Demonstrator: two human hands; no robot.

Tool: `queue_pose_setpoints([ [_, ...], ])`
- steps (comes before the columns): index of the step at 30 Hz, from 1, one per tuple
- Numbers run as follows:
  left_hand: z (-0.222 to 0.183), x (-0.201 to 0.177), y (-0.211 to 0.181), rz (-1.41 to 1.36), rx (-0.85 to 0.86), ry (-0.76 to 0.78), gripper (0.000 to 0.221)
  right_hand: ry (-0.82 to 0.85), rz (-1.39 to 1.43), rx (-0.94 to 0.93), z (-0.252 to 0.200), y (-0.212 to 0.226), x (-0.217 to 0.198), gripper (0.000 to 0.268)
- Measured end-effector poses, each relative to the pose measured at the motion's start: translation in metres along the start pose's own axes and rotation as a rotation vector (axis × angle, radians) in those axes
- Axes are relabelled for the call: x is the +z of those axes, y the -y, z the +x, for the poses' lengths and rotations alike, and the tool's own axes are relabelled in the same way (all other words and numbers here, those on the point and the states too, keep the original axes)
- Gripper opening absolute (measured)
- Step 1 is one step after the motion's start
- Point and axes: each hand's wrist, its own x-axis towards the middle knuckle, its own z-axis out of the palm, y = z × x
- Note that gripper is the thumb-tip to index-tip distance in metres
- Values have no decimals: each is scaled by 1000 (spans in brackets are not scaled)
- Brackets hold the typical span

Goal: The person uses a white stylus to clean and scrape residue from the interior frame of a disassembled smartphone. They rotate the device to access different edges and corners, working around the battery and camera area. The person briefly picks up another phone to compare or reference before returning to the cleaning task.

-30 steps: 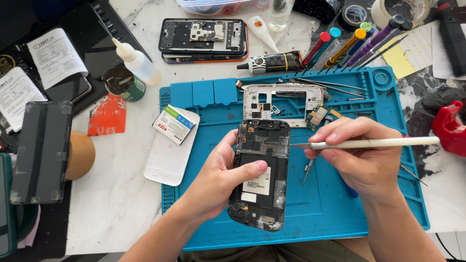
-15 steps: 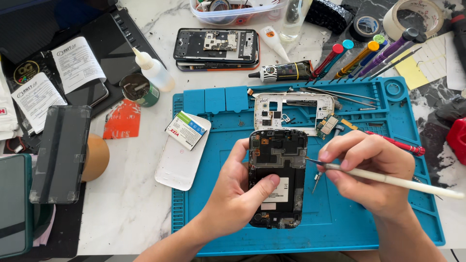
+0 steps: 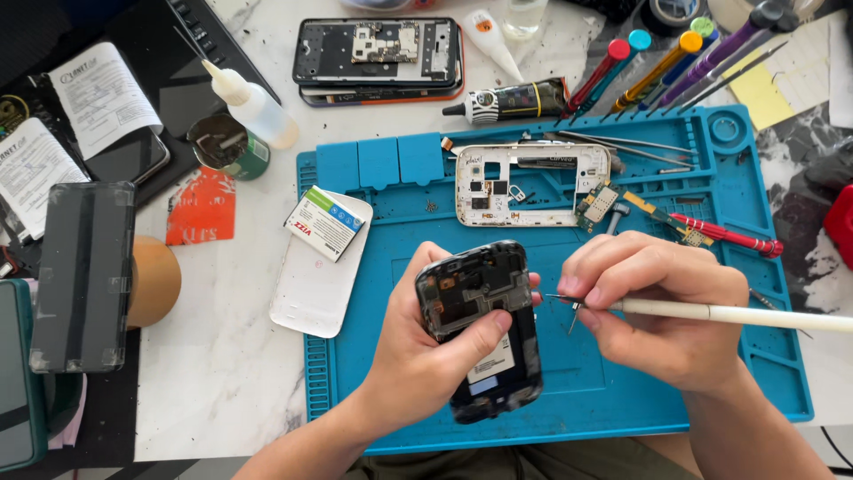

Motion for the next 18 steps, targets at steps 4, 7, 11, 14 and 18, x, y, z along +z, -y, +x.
queue_pose_setpoints([
  [4, 0, 0, 7, -316, -111, 50, 20, 51, -30, -88, -1, 10, 7, 11],
  [7, 1, 3, 9, -339, -104, -13, 21, 70, -177, -190, -3, 17, 12, 7],
  [11, 1, 3, 7, -328, -73, -27, 30, 15, -348, -200, -5, 17, 19, 12],
  [14, 0, 1, 11, -331, -122, 5, 54, -10, -386, -227, -5, 14, 24, 13],
  [18, -2, 2, 15, -385, -164, 40, 67, -21, -427, -236, -3, 16, 26, 12],
])
